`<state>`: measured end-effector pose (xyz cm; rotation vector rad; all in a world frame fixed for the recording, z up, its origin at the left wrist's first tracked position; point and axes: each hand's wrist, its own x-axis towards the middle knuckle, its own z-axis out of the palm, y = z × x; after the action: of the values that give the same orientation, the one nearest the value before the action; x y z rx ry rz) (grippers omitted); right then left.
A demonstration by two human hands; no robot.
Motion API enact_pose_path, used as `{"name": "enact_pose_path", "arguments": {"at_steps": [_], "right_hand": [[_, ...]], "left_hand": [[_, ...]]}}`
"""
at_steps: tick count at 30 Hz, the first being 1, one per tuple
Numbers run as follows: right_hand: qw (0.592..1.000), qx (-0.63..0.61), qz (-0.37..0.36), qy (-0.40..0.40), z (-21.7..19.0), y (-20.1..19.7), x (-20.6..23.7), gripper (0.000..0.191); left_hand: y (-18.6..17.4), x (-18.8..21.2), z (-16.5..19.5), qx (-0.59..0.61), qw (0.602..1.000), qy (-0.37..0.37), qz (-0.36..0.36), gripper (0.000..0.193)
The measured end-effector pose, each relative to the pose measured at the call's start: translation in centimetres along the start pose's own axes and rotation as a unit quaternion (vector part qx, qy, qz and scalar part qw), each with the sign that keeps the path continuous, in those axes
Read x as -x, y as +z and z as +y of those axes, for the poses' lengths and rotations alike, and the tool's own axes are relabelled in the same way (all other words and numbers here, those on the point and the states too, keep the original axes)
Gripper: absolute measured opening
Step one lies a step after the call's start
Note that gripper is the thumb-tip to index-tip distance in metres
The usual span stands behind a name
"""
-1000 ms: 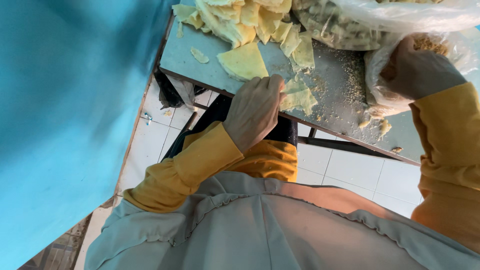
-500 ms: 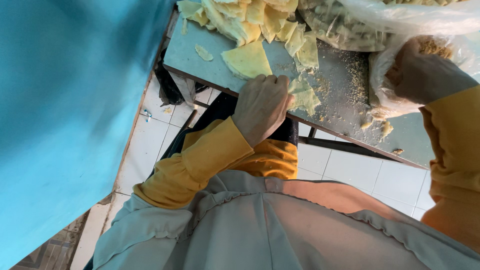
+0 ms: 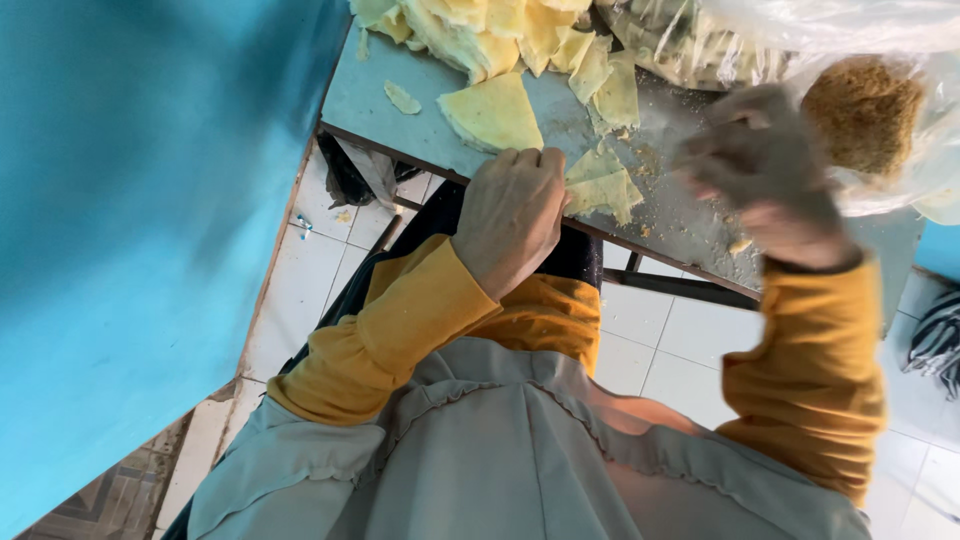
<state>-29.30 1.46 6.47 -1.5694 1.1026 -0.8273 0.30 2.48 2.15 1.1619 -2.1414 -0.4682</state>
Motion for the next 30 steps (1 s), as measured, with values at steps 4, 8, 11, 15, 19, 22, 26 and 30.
{"name": "enact_pose_path", "arguments": {"at_steps": [4, 8, 11, 15, 19, 22, 26, 30], "right_hand": [[0.999, 0.021, -0.028, -0.040, 0.5, 8.1, -2.1, 0.038], [0.942, 0.313, 0.072, -0.099, -0.2, 10.8, -0.2, 0.036], [0.899, 0.393, 0.117, -0.153, -0.6, 11.5, 0.7, 0.035], [0.873, 0.431, 0.165, -0.161, -0.7, 11.7, 0.8, 0.042], [0.901, 0.385, 0.182, -0.082, -0.9, 10.9, 1.4, 0.047], [0.896, 0.400, 0.185, -0.063, -1.0, 10.4, 2.0, 0.047], [0.880, 0.437, 0.183, -0.032, -0.7, 10.4, 1.6, 0.038], [0.885, 0.442, 0.142, -0.037, -1.0, 10.1, 1.4, 0.040]], "left_hand": [[0.2, 0.0, 0.1, -0.015, 1.000, -0.004, 0.017, 0.017], [0.5, -0.3, 0.1, -0.047, 0.999, 0.002, 0.010, 0.014], [0.5, -0.4, -0.1, -0.047, 0.999, 0.003, 0.005, 0.013], [0.4, -0.4, -0.1, -0.028, 0.999, 0.007, 0.019, 0.013], [0.2, -0.3, 0.3, -0.017, 0.999, 0.008, 0.035, 0.013], [0.1, -0.2, 0.5, -0.002, 0.999, 0.012, 0.044, 0.015], [0.1, -0.2, 0.9, 0.046, 0.999, 0.003, 0.027, 0.018], [-0.1, 0.3, 1.2, 0.118, 0.992, 0.000, 0.052, 0.022]]}}
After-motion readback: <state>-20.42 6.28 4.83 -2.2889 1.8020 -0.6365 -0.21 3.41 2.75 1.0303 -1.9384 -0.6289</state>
